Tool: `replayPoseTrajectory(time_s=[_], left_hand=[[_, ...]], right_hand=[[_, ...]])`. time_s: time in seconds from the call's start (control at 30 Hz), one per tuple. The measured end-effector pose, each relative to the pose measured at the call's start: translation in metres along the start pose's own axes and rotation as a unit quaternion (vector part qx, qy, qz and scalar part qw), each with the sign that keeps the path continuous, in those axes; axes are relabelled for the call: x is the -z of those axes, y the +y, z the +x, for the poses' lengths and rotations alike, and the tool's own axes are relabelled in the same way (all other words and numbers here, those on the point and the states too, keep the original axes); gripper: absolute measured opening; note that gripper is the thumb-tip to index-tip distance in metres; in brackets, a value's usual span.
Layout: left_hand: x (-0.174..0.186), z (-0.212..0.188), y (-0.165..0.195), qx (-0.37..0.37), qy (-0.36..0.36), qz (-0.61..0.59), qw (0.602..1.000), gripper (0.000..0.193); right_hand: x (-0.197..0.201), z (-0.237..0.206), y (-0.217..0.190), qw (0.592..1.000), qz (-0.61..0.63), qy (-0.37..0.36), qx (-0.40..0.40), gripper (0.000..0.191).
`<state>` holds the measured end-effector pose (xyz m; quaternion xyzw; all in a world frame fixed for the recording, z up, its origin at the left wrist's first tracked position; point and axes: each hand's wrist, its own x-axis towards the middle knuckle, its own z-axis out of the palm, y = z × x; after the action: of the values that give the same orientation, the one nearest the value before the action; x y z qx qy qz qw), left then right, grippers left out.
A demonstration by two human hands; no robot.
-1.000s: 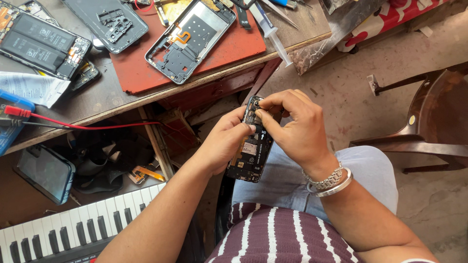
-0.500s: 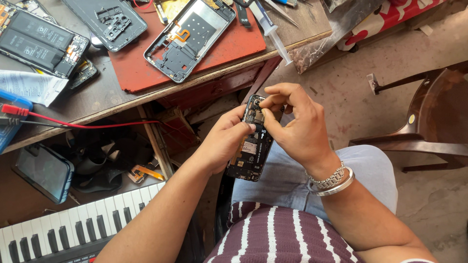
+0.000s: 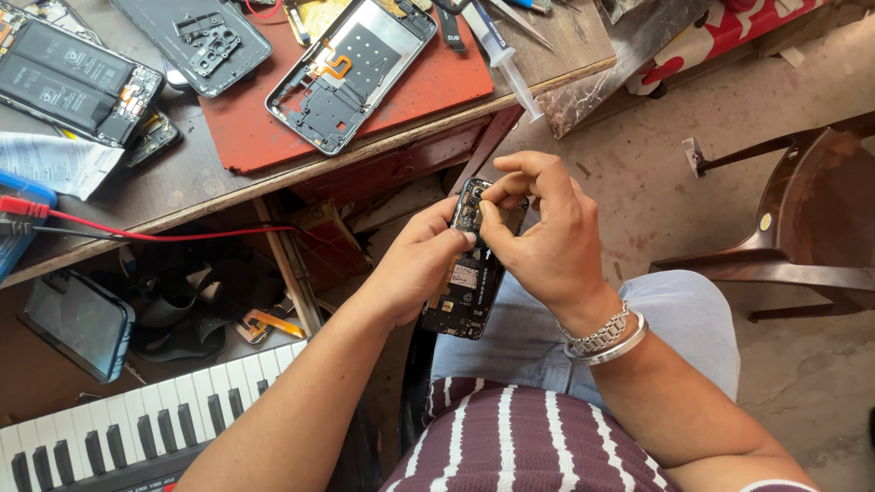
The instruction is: The person sits at a cluttered repair bench holding a disassembled smartphone motherboard, pries at its components with a small tool, wipes the board with a cloth, and presses a screen assembly onto the phone body by hand.
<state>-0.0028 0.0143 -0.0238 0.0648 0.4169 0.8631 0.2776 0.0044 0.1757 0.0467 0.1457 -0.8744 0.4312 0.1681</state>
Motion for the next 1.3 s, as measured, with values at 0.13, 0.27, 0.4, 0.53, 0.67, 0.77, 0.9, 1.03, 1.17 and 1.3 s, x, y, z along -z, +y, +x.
replayPoseTrajectory(time_s=[0.13, 0.27, 0.4, 0.53, 0.67, 0.77, 0.9, 1.03, 1.17, 1.3], left_hand=[[0.001, 0.001, -0.002, 0.001, -0.002, -0.013, 1.000, 0.038], [0.004, 0.001, -0.004, -0.004, -0.006, -0.018, 1.000, 0.035], [0.004, 0.001, -0.004, 0.003, 0.008, 0.005, 1.000, 0.037], [0.002, 0.001, -0.003, 0.004, 0.009, -0.001, 1.000, 0.038], [0.002, 0.001, -0.001, 0.001, 0.004, -0.001, 1.000, 0.037], [0.001, 0.001, -0.001, 0.005, 0.003, -0.007, 1.000, 0.035], [0.000, -0.001, 0.001, 0.003, -0.001, -0.014, 1.000, 0.034], [-0.001, -0.001, 0.003, 0.002, 0.008, -0.010, 1.000, 0.037], [-0.002, -0.002, 0.006, 0.003, 0.001, -0.026, 1.000, 0.038], [-0.003, -0.001, 0.008, 0.012, -0.001, -0.046, 0.999, 0.039]], right_hand=[[0.000, 0.000, 0.000, 1.000, 0.012, -0.006, -0.007, 0.043], [0.001, -0.001, 0.000, 0.999, -0.017, 0.004, 0.035, 0.043], [-0.001, 0.000, 0.001, 1.000, -0.006, 0.001, -0.012, 0.041], [-0.002, -0.001, 0.002, 1.000, 0.001, 0.000, -0.028, 0.041], [-0.002, -0.002, 0.005, 1.000, 0.010, 0.013, 0.007, 0.045], [-0.003, -0.004, 0.006, 1.000, 0.017, 0.015, 0.013, 0.045], [-0.004, -0.007, 0.008, 0.999, 0.017, 0.018, 0.029, 0.043], [-0.004, -0.005, 0.010, 0.999, 0.023, 0.016, 0.025, 0.040], [-0.002, -0.005, 0.012, 0.998, 0.052, 0.015, 0.020, 0.039], [0.005, -0.003, 0.014, 0.997, 0.069, 0.015, 0.009, 0.037]])
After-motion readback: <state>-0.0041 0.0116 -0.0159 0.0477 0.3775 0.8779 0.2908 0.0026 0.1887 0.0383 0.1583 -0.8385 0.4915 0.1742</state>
